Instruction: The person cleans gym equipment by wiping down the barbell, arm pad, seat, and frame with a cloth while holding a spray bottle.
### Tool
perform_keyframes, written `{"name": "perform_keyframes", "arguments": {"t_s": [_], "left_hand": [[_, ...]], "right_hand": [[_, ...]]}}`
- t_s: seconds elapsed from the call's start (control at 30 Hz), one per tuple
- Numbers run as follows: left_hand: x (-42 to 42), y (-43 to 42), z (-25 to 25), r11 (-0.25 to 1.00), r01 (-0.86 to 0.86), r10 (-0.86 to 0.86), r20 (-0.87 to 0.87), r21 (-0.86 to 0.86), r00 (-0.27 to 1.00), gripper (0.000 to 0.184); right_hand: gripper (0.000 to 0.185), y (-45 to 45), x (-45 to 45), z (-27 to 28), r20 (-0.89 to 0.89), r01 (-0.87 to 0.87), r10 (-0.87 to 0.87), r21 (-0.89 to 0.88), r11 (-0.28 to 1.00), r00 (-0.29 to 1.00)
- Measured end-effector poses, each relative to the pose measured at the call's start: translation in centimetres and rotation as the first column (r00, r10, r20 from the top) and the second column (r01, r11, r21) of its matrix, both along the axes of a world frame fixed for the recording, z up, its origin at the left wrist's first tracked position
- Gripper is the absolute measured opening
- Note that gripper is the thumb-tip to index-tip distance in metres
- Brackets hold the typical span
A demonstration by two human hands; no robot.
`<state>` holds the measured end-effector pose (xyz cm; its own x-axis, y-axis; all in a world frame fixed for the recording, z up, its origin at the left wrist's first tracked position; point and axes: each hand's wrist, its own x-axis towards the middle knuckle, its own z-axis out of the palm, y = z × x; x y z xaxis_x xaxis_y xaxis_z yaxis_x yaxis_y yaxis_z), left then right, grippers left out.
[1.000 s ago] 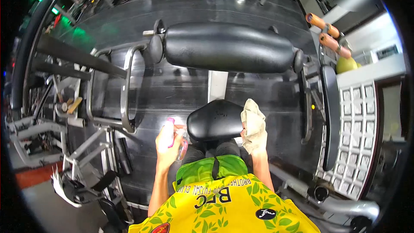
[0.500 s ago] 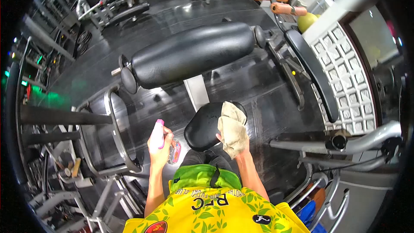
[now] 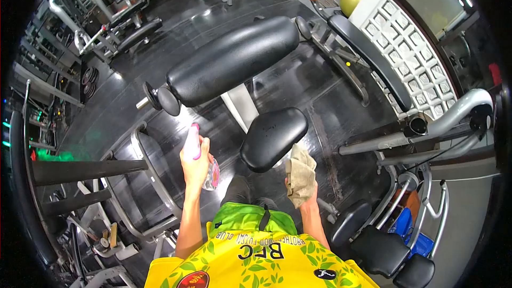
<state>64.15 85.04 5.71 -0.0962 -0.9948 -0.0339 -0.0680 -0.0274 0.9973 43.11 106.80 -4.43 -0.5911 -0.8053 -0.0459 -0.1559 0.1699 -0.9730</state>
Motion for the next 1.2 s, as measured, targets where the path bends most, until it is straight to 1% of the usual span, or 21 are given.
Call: {"name": "perform_keyframes", "arguments": {"t_s": [0.03,0.1,0.13,0.17,0.2,0.33,0.37,0.4,0.43,0.47,0.5,0.53,0.6,0.73,0.77,0.87,0.9,0.93,0.97,1.0,1.2], "left_hand": [[0.1,-0.3,-0.3,1.000,0.008,-0.008,-0.005,0.001,1.000,0.011],[0.2,-0.9,-0.7,0.989,0.150,-0.150,-0.055,-0.013,0.987,0.041],[0.0,-1.1,-0.9,0.988,0.151,-0.152,-0.061,-0.023,0.986,0.025],[-0.1,-1.5,-0.8,0.983,0.182,-0.182,-0.012,-0.006,0.983,0.017],[-0.3,-2.0,-0.5,0.977,0.213,-0.213,0.036,0.010,0.976,0.012],[-1.5,-4.2,-0.1,0.965,0.261,-0.261,-0.011,0.006,0.965,0.012],[-1.7,-5.0,0.0,0.951,0.308,-0.308,0.016,-0.003,0.951,0.011],[-1.8,-5.8,0.4,0.934,0.358,-0.357,0.073,-0.001,0.931,0.010],[-2.0,-6.7,0.2,0.918,0.393,-0.391,0.055,-0.042,0.919,0.010],[-2.2,-7.6,-0.1,0.900,0.427,-0.426,0.039,-0.084,0.904,0.010],[-2.4,-8.5,-0.3,0.886,0.451,-0.452,0.018,-0.108,0.892,0.009],[-2.5,-9.1,-0.5,0.885,0.458,-0.464,-0.064,-0.087,0.884,0.008],[-2.6,-10.7,-0.5,0.844,0.525,-0.532,-0.049,-0.112,0.845,0.011],[-3.2,-12.9,-0.4,0.779,0.600,-0.612,-0.016,-0.182,0.791,0.011],[-2.8,-13.1,0.2,0.772,0.609,-0.622,-0.016,-0.179,0.783,0.011],[-0.2,-13.6,2.1,0.784,0.620,-0.616,-0.082,0.027,0.783,0.009],[0.9,-13.8,2.6,0.804,0.592,-0.586,-0.102,0.052,0.804,0.009],[2.0,-14.0,2.8,0.823,0.562,-0.552,-0.121,0.078,0.825,0.008],[3.3,-14.3,2.3,0.838,0.545,-0.540,-0.083,0.044,0.837,0.007],[4.3,-14.8,1.9,0.852,0.524,-0.523,-0.044,0.009,0.851,0.007],[8.2,-17.3,1.1,0.837,0.543,-0.547,0.075,0.066,0.834,0.007]], "right_hand": [[0.040,0.1,0.5,1.0,0.045,0.042,-0.041,-0.008,0.999,0.998],[0.040,0.6,1.1,1.5,-0.003,0.055,-0.055,0.018,0.998,0.998],[0.040,0.9,1.5,1.2,-0.006,0.064,-0.064,0.019,0.998,0.998],[0.040,0.9,1.9,0.6,0.502,0.209,-0.109,-0.148,0.967,0.858],[0.041,0.8,2.2,0.1,0.869,0.409,-0.015,-0.218,0.886,0.494],[0.045,-2.3,2.9,2.0,0.943,0.421,0.132,-0.258,0.870,0.304],[0.047,-3.4,3.3,2.3,0.976,0.506,0.138,-0.205,0.838,0.166],[0.047,-4.1,3.6,1.2,0.976,0.520,0.137,-0.207,0.829,0.170],[0.047,-4.9,3.6,-0.5,0.779,0.340,-0.050,-0.215,0.915,0.625],[0.048,-6.3,4.0,-0.6,0.353,0.186,-0.137,-0.107,0.977,0.926],[0.045,-7.4,4.2,-0.6,-0.067,0.108,-0.105,0.050,0.993,0.992],[0.045,-8.6,4.9,-0.7,-0.069,0.126,-0.123,0.043,0.991,0.990],[0.044,-10.8,6.6,-1.0,0.609,0.379,-0.127,-0.304,0.874,0.783],[0.043,-15.9,8.0,-3.6,0.842,0.591,-0.153,-0.222,0.775,0.518],[0.039,-18.1,9.4,1.4,0.806,0.601,-0.101,-0.344,0.721,0.583],[0.038,-23.3,10.5,2.3,0.550,0.728,-0.595,-0.034,0.685,0.586],[0.041,-23.2,10.3,-2.3,0.315,0.632,-0.594,-0.025,0.774,0.740],[0.032,-26.8,11.5,-1.2,0.097,0.561,-0.577,-0.405,0.722,0.811],[0.031,-28.3,11.5,1.6,-0.252,0.363,-0.499,-0.436,0.823,0.829],[0.032,-29.7,11.5,1.9,-0.591,0.207,-0.344,-0.289,0.935,0.729],[0.029,-35.8,11.0,-0.9,-0.901,-0.120,-0.138,-0.204,0.972,0.412]]}}
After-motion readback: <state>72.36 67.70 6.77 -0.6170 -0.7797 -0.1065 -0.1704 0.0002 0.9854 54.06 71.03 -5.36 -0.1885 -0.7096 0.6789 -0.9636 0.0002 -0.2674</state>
